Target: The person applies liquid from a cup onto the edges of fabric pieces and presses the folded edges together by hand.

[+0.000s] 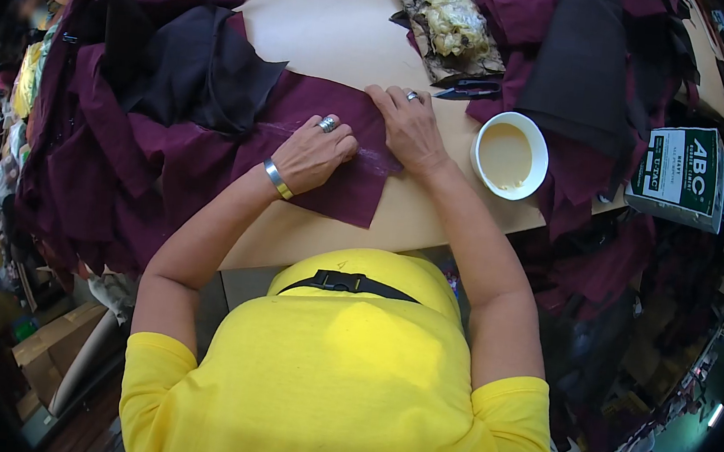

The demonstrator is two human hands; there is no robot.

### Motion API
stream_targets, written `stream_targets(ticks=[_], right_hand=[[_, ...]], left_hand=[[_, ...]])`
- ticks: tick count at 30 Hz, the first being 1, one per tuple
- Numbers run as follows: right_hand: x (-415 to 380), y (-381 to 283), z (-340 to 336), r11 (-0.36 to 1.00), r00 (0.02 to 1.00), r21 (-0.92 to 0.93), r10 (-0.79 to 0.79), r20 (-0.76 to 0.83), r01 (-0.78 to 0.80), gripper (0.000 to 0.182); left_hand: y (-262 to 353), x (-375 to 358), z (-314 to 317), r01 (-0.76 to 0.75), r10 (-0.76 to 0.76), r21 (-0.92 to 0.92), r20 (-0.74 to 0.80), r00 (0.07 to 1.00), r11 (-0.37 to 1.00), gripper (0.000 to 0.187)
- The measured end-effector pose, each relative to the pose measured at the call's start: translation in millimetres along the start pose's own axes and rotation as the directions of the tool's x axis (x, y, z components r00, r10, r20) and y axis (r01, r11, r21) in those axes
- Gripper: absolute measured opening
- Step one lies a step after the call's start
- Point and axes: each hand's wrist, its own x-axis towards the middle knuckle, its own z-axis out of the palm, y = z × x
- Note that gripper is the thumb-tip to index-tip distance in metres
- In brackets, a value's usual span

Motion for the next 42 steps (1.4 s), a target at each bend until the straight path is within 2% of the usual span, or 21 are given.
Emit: stream_targets(ticks=[6, 15, 18, 24, 27, 30, 33, 36, 39, 42], right_hand=[[6, 2, -1, 0.999, 0.999, 0.033, -0.043, 0.029, 0.042, 0.049], [11, 2, 0, 0.997, 0.997, 0.032, -0.069, 0.034, 0.068, 0.047], [11, 2, 1, 0.997, 0.998, 0.038, -0.061, 0.035, 0.060, 0.047], [11, 3, -1, 0.996, 0.997, 0.067, -0.065, 0.031, 0.063, 0.046], [11, 4, 1, 0.995, 0.997, 0.064, -0.073, 0.034, 0.071, 0.047], [9, 5, 3, 0.994, 0.995, 0.059, -0.092, 0.041, 0.089, 0.047], [9, 4, 3, 0.992, 0.995, 0.083, -0.099, 0.015, 0.098, 0.047], [9, 5, 4, 0.994, 0.996, 0.066, -0.086, 0.025, 0.084, 0.046], [9, 3, 2, 0.995, 0.996, 0.063, -0.081, 0.043, 0.078, 0.046], [9, 3, 2, 0.995, 0.995, 0.057, -0.087, 0.039, 0.085, 0.046]], left_hand=[[2, 5, -4, 0.173, -0.163, -0.112, 0.096, 0.982, 0.978, 0.013], [1, 4, -11, 0.243, -0.203, -0.195, 0.204, 0.958, 0.950, 0.009], [10, 4, -6, 0.183, -0.181, -0.205, 0.029, 0.983, 0.962, 0.009], [15, 7, 4, 0.281, -0.268, -0.169, 0.096, 0.959, 0.945, 0.009], [14, 6, 0, 0.258, -0.254, -0.181, 0.042, 0.966, 0.949, 0.009], [15, 6, -3, 0.244, -0.222, -0.188, 0.132, 0.966, 0.951, 0.012], [15, 4, -1, 0.263, -0.245, -0.223, 0.108, 0.964, 0.939, 0.008], [16, -2, 7, 0.298, -0.327, -0.348, -0.026, 0.944, 0.889, 0.006], [18, 1, 8, 0.242, -0.254, -0.146, -0.066, 0.965, 0.959, 0.009], [19, 4, 2, 0.253, -0.261, -0.160, -0.034, 0.965, 0.954, 0.009]])
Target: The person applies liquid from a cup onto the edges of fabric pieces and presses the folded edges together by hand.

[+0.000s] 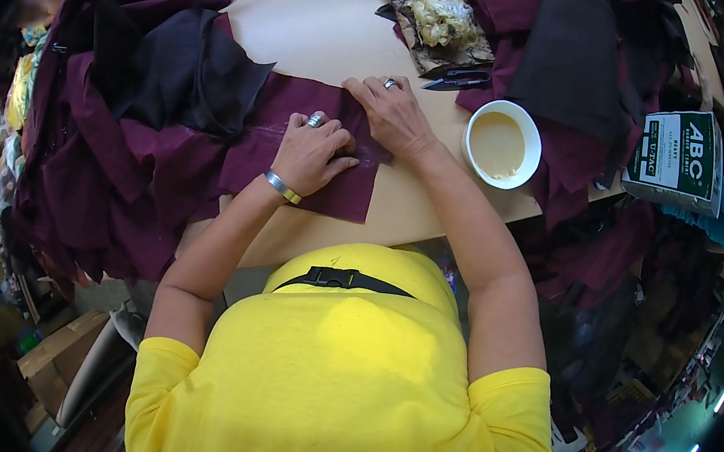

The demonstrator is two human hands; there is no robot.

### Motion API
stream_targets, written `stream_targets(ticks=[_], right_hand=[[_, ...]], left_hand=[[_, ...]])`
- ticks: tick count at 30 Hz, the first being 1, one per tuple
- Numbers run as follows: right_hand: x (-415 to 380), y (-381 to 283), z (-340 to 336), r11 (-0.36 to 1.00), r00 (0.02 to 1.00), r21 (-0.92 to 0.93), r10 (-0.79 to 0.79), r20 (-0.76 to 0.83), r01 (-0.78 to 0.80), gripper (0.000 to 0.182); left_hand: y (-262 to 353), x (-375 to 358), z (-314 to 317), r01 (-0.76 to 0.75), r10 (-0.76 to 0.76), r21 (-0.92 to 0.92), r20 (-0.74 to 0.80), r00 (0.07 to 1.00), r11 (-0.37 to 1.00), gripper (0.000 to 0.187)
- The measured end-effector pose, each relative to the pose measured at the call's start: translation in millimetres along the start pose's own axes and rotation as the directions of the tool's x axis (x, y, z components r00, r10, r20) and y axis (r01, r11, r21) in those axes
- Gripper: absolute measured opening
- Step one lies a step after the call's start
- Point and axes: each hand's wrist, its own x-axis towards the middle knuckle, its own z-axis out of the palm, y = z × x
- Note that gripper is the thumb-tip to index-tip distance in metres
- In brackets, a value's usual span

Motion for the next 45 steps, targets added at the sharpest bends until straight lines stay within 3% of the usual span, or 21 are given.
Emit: stream_targets(ticks=[7, 12, 18, 21, 27, 36, 39, 42, 45], right_hand=[[-1, 3, 2, 1.000, 1.000, 0.015, -0.019, -0.005, 0.019, 0.048], [-1, 3, 4, 0.999, 0.999, -0.019, -0.033, -0.028, 0.032, 0.049], [0, 3, 2, 0.999, 0.999, -0.022, -0.037, -0.016, 0.036, 0.048], [0, 3, 3, 0.999, 0.999, -0.030, -0.027, -0.017, 0.027, 0.047], [0, 1, 0, 0.999, 0.999, -0.005, -0.037, -0.038, 0.037, 0.045], [0, 1, 1, 0.998, 0.999, -0.051, -0.047, -0.026, 0.046, 0.047], [0, 1, 1, 0.998, 0.999, -0.055, -0.036, -0.009, 0.036, 0.047], [-1, 1, 2, 0.999, 0.999, -0.033, -0.030, -0.020, 0.030, 0.047], [-1, 2, 4, 0.999, 0.999, -0.014, -0.030, -0.040, 0.029, 0.047]], left_hand=[[3, -2, 9, -0.027, 0.027, -0.009, -0.019, 0.999, 1.000, 0.002], [3, -2, 10, -0.030, 0.030, -0.006, -0.003, 1.000, 1.000, 0.007], [9, 0, 8, 0.046, -0.043, -0.053, 0.050, 0.998, 0.998, 0.008], [17, 1, 9, 0.031, -0.033, -0.040, -0.063, 0.997, 0.999, 0.007], [16, 1, 13, 0.058, -0.058, -0.041, 0.010, 0.998, 0.997, 0.008], [20, 6, 2, 0.097, -0.092, -0.013, 0.225, 0.970, 0.995, 0.031], [17, 3, 6, -0.023, 0.016, 0.040, 0.171, 0.985, 0.999, 0.027], [10, -3, 7, -0.115, 0.115, 0.063, 0.001, 0.993, 0.991, 0.022], [-7, -8, 3, -0.144, 0.145, 0.160, 0.004, 0.989, 0.977, 0.020]])
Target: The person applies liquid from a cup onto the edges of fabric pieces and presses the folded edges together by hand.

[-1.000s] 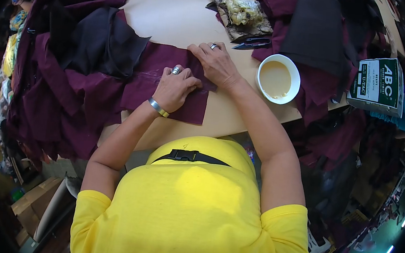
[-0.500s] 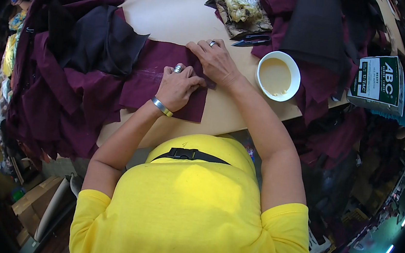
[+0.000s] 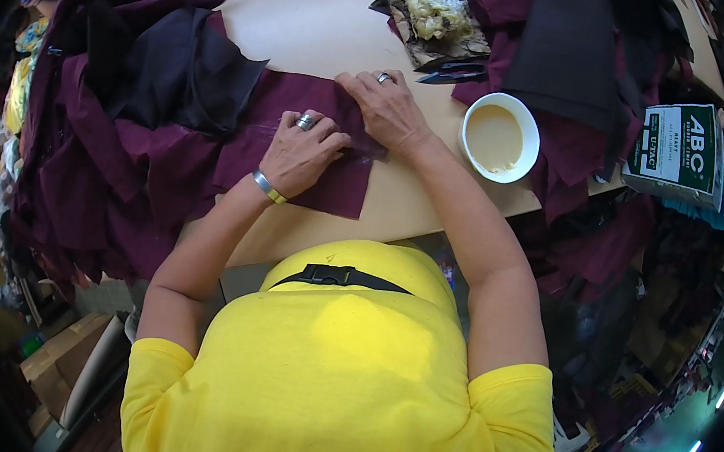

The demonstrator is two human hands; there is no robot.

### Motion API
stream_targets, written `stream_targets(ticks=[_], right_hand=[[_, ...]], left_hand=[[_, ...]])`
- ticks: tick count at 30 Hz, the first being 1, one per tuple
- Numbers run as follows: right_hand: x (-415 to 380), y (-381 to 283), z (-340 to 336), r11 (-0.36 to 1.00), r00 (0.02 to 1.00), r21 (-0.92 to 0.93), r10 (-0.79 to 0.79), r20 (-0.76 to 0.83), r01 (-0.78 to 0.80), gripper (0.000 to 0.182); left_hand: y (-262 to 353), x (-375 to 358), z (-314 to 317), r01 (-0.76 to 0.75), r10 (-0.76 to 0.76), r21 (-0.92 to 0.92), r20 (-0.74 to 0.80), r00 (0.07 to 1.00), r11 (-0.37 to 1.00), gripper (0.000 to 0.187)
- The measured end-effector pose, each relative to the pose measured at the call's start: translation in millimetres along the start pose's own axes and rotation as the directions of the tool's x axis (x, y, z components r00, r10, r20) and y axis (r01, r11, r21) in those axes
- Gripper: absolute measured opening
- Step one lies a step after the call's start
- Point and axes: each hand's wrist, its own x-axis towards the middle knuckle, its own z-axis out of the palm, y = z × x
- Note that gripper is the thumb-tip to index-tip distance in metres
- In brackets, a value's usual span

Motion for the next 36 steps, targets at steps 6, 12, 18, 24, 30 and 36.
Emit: stream_targets(ticks=[6, 12, 18, 24, 30, 36], right_hand=[[0, 0, -1, 1.000, 1.000, -0.003, 0.015, 0.019, -0.015, 0.048], [0, 0, 1, 1.000, 1.000, -0.003, 0.006, -0.002, -0.006, 0.049], [1, -1, -2, 1.000, 0.999, -0.005, 0.017, 0.038, -0.017, 0.048], [1, -1, -1, 0.999, 0.999, 0.024, 0.038, 0.033, -0.039, 0.048], [2, 0, -1, 0.999, 0.999, 0.040, 0.016, 0.028, -0.017, 0.048], [2, -2, -2, 0.999, 1.000, 0.052, 0.011, 0.010, -0.012, 0.047]], left_hand=[[-19, -6, -9, -0.091, 0.091, 0.016, 0.023, 0.996, 0.996, 0.012], [-26, -2, -11, -0.311, 0.305, 0.064, 0.089, 0.948, 0.948, 0.014], [-38, -1, -10, -0.479, 0.487, 0.238, 0.028, 0.873, 0.845, 0.016], [-43, -3, -17, -0.393, 0.384, 0.169, 0.083, 0.919, 0.904, 0.014], [-44, -4, -12, -0.470, 0.461, 0.176, 0.091, 0.883, 0.865, 0.011], [-48, -9, -18, -0.450, 0.443, 0.292, 0.094, 0.892, 0.844, 0.014]])
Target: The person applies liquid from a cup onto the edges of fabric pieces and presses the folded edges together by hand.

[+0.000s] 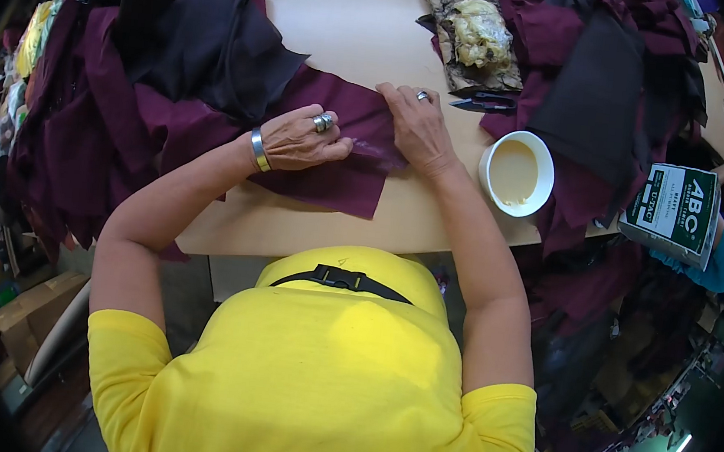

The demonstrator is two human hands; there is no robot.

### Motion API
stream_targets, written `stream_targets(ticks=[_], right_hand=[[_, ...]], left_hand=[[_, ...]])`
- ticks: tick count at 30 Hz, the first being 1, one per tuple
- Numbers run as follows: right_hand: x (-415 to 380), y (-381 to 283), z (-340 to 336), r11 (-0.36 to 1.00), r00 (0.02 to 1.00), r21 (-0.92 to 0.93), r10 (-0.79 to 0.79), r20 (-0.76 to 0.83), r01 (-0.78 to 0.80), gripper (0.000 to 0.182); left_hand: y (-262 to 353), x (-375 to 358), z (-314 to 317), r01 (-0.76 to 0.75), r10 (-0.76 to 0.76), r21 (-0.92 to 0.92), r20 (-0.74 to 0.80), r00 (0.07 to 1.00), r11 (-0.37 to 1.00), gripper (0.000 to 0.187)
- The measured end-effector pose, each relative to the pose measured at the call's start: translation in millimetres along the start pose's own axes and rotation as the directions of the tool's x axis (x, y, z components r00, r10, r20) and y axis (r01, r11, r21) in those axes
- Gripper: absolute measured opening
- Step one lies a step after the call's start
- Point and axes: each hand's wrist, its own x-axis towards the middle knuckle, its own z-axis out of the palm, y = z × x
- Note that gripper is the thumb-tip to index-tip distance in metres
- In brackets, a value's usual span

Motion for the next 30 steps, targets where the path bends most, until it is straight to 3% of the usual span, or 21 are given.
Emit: stream_targets(ticks=[7, 13, 16, 20, 27, 30], right_hand=[[1, -1, -3, 1.000, 1.000, 0.009, 0.018, 0.023, -0.018, 0.046], [1, 0, -2, 1.000, 1.000, -0.003, 0.007, 0.024, -0.007, 0.045], [0, 0, -2, 1.000, 1.000, -0.006, 0.009, 0.026, -0.009, 0.044], [1, -1, -3, 1.000, 1.000, 0.002, 0.009, 0.014, -0.009, 0.041], [0, 0, -2, 1.000, 1.000, 0.007, 0.009, 0.008, -0.009, 0.038], [0, 0, -2, 1.000, 1.000, 0.003, 0.011, 0.007, -0.011, 0.038]], left_hand=[[-8, -12, 1, 0.082, -0.094, -0.192, -0.055, 0.994, 0.978, 0.015], [-6, -12, -5, -0.022, 0.025, -0.095, 0.027, 0.999, 0.995, 0.016], [-9, -23, -3, 0.021, -0.021, -0.019, 0.021, 1.000, 1.000, 0.016], [-8, -29, -3, 0.152, -0.155, -0.201, -0.001, 0.988, 0.968, 0.017], [-13, -34, -5, 0.137, -0.113, -0.170, 0.144, 0.983, 0.976, 0.011], [-15, -36, -8, 0.152, -0.133, -0.151, 0.130, 0.983, 0.977, 0.010]])
